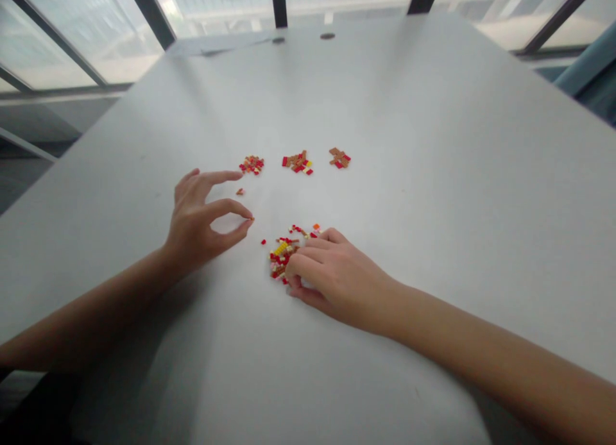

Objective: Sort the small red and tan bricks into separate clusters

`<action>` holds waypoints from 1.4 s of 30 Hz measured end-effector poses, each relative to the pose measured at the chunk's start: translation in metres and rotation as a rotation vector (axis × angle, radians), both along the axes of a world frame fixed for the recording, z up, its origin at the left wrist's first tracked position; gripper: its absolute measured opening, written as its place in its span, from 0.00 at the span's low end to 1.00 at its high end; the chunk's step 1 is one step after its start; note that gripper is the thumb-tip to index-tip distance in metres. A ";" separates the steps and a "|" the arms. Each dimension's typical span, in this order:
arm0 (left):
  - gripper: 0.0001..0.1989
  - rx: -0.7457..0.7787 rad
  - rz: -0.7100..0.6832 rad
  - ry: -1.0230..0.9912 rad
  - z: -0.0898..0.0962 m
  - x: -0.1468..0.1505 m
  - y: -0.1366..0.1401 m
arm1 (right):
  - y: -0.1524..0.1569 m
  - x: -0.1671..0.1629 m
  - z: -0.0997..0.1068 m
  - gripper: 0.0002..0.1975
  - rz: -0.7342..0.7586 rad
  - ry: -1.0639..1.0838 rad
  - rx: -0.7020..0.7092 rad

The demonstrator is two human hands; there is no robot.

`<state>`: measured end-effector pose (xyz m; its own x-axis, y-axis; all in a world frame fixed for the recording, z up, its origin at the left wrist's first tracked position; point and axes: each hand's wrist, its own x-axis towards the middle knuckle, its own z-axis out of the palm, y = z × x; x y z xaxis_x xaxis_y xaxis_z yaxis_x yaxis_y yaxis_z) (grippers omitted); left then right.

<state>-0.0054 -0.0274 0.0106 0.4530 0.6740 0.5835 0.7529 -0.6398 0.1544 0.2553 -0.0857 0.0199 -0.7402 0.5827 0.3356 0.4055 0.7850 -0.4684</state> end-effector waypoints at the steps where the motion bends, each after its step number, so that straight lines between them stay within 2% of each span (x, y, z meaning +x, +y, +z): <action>1: 0.03 -0.002 0.017 -0.006 0.000 -0.001 0.001 | 0.001 0.001 0.001 0.08 -0.007 -0.012 -0.005; 6: 0.04 -0.035 0.093 -0.040 0.000 -0.007 0.004 | 0.002 0.006 0.004 0.07 -0.078 -0.083 0.054; 12: 0.05 -0.089 0.126 -0.094 -0.001 -0.012 0.008 | -0.006 -0.001 0.002 0.08 -0.032 0.021 0.058; 17: 0.05 -0.099 0.169 -0.102 -0.003 -0.014 0.012 | -0.007 -0.002 0.000 0.10 -0.032 -0.013 0.042; 28: 0.03 -0.107 0.301 -0.103 -0.013 -0.018 0.019 | -0.007 0.003 0.002 0.07 -0.041 -0.029 0.029; 35: 0.02 -0.078 0.343 -0.077 -0.015 -0.021 0.023 | -0.008 0.002 0.002 0.05 -0.039 -0.014 0.029; 42: 0.07 0.020 0.300 -0.048 -0.015 -0.019 0.019 | -0.006 0.001 0.000 0.08 -0.041 -0.056 0.085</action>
<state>-0.0241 -0.0080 -0.0042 0.2076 0.7618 0.6136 0.9008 -0.3935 0.1838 0.2563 -0.0920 0.0194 -0.7351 0.5844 0.3436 0.4622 0.8028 -0.3766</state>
